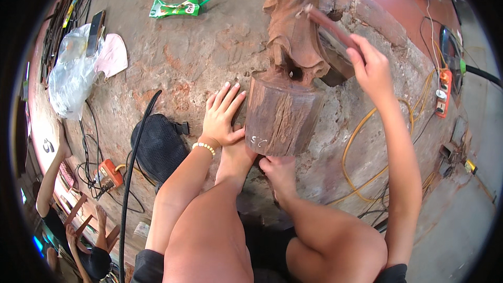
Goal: The person sits cross-legged on the floor and carves a rectangular block of wood using a small chisel. They hold the wood steady with their left hand while using the chisel in their right hand to shape the surface. The person occasionally pauses to inspect the wood and adjust their grip before continuing to carve.
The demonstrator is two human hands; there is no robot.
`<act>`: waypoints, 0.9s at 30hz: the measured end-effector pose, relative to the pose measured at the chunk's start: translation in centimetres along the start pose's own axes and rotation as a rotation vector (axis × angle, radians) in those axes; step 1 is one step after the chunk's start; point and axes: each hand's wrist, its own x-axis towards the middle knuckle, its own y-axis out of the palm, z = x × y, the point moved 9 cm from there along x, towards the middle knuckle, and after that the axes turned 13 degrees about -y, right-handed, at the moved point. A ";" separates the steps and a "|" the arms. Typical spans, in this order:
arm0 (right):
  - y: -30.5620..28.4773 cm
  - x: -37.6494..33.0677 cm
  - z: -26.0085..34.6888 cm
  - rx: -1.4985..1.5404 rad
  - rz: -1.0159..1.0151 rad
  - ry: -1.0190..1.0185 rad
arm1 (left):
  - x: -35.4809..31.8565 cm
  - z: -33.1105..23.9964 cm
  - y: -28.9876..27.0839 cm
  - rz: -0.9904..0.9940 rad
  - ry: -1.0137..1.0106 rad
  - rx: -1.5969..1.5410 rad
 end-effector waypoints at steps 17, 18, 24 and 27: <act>0.2 2.6 -2.2 -0.014 0.259 0.186 | -0.1 0.0 -0.7 -0.037 -0.014 -0.028; 0.3 3.0 -1.7 -0.064 0.331 0.098 | 0.0 0.0 -0.6 -0.030 -0.014 -0.027; 0.0 4.7 0.9 -0.329 0.473 -0.146 | -0.1 0.5 -0.2 -0.014 -0.020 -0.022; -0.4 4.5 0.9 -0.340 0.455 -0.148 | -0.1 0.2 -0.8 -0.040 -0.023 -0.035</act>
